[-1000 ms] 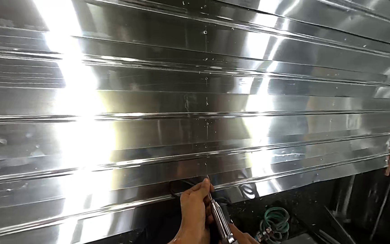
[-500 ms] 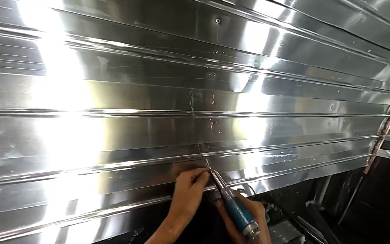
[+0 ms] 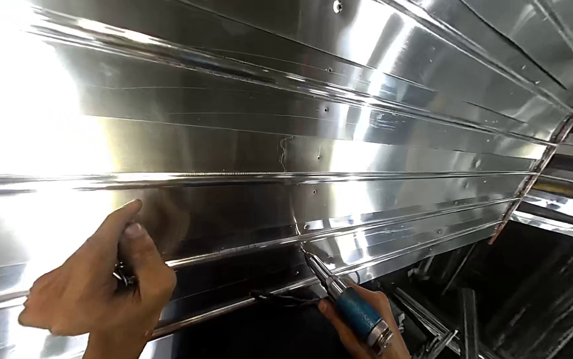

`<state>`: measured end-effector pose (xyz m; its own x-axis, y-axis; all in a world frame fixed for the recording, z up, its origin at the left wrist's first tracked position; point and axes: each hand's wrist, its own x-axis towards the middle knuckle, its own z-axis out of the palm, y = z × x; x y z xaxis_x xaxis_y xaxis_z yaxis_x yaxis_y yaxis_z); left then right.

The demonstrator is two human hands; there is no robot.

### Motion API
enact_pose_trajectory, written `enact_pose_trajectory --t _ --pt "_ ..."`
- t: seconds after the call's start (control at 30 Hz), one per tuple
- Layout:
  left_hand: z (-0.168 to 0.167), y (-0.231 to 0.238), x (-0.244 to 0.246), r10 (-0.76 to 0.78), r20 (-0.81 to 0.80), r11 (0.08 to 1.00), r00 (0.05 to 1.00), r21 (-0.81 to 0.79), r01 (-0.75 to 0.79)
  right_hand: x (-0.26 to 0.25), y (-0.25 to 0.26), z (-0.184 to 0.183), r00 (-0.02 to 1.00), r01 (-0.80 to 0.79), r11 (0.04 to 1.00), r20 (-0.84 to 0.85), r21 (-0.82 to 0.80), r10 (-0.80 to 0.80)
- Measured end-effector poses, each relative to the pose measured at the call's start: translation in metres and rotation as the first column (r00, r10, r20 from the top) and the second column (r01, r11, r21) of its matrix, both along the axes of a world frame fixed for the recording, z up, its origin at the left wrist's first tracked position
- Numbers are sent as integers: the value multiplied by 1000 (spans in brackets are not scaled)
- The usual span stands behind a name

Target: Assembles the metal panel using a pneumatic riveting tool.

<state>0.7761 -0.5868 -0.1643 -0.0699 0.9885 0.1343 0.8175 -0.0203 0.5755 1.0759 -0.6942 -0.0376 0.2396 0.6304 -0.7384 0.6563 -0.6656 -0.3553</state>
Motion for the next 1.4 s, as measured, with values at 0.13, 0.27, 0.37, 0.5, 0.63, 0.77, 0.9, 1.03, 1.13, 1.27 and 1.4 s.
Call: enact_pose_trajectory --t 0.13,0.27,0.37,0.5,0.63,0.77,0.9,1.03,1.13,1.27,1.4 --pt "1 -2 0 6 -24 999 1000 -41 -7 4 12 4 997 -76 995 -4 -72 76" --pt "-1 -6 -3 -28 -23 999 999 -38 27 12 15 2 999 -44 996 1 -83 44" --pt "2 -3 -2 -13 -21 999 1000 -42 12 14 16 1 973 215 966 -51 -146 -224" --pt "2 0 1 -6 19 1000 1000 -7 6 9 23 4 979 190 960 -38 -205 -201" --pt "-2 -3 0 -16 17 1000 1000 -9 16 -13 43 7 948 -298 917 27 -265 316" --pt "-3 -6 2 -1 -11 999 1000 -36 0 -14 36 -6 959 -273 958 52 -91 279" --pt "-4 -2 7 13 -34 1000 999 28 -12 -9 9 -15 891 -427 904 176 10 419" --pt "-17 -4 2 -5 37 994 999 112 1 -5 -27 -26 953 -285 933 171 217 251" --pt "6 -12 15 23 240 997 970 -77 -5 4 -43 16 997 52 946 -74 321 -29" --pt "94 -81 87 191 847 858 495 -389 334 10 -81 89 935 284 880 -313 380 -166" --pt "144 -161 141 588 802 509 -103 -267 818 13 -122 114 910 305 860 -392 408 -137"
